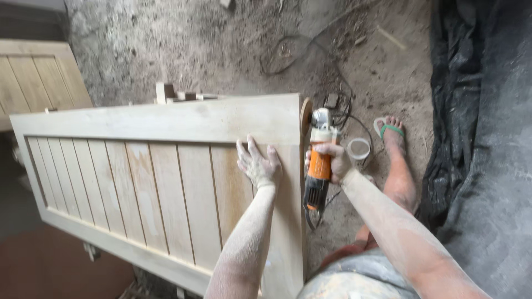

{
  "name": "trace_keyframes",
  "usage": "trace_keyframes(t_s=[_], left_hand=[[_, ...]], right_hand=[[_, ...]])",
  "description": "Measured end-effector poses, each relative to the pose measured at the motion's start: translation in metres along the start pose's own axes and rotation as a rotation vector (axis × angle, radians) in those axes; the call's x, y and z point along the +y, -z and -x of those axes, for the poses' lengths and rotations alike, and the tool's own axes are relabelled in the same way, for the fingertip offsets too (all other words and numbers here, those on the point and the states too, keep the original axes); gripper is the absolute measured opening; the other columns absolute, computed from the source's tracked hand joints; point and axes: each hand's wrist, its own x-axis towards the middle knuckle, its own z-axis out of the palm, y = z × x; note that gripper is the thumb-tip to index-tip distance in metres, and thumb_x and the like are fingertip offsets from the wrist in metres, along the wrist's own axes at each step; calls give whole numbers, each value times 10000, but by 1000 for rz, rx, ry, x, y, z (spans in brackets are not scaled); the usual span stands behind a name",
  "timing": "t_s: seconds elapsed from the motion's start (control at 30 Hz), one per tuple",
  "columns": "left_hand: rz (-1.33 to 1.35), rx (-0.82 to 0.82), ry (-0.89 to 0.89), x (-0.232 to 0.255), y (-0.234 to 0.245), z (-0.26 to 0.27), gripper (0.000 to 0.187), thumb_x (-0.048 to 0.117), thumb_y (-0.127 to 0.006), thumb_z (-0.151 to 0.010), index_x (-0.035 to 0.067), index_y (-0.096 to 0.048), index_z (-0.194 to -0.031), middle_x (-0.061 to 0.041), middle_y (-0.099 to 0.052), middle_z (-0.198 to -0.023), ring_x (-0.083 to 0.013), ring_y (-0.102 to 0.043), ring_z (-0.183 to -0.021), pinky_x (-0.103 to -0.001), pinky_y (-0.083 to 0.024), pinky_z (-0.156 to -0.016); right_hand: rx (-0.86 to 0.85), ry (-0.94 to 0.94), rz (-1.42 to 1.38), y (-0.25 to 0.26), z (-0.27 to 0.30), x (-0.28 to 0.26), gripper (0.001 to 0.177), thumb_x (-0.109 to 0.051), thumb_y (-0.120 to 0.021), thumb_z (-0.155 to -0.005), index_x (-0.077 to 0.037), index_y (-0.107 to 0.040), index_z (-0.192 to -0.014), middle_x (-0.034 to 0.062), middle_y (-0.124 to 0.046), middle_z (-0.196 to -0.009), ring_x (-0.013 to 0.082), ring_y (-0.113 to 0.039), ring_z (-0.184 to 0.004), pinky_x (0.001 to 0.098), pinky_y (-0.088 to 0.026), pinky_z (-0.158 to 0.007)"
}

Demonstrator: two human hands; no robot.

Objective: The person sands the surface and edges of a wooden door using a handheld power sander.

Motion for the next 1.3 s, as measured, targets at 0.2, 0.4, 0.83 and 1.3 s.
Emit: trace_keyframes(t_s=[0.2, 0.4, 0.83, 1.3], left_hand=[[25, 1, 7, -3, 3, 6, 806, 526, -521, -945, 126, -311, -1612, -239, -178, -1683, -383, -158, -1575, -603, -98, -1249], [34, 16, -11, -3, 4, 8, 804, 533, -521, -948, 138, -305, -1615, -233, -174, -1678, -358, -135, -1578, -614, -79, -1247], [6, -36, 20, -4, 3, 5, 785, 559, -487, -967, 174, -279, -1618, -226, -144, -1673, -354, -105, -1574, -639, -62, -1233], [25, -44, 23, 0, 7, 0, 802, 532, -520, -942, 167, -285, -1616, -231, -130, -1675, -364, -87, -1574, -636, -70, -1234]], right_hand=[[25, -10, 59, -1, 18, 11, 423, -201, -725, -771, -25, -594, -1133, 132, -665, -915, 262, -690, -792, 436, -608, -738], [58, -55, -42, 3, 25, 18, 435, -218, -718, -759, -23, -586, -1125, 128, -659, -909, 266, -686, -795, 435, -611, -762], [91, -22, -63, -21, 32, 5, 454, -253, -709, -742, 0, -574, -1094, 126, -655, -881, 262, -698, -765, 437, -626, -735], [156, -1, 48, -21, 22, 13, 465, -243, -725, -733, -65, -589, -1139, 113, -650, -869, 264, -685, -748, 447, -604, -707]])
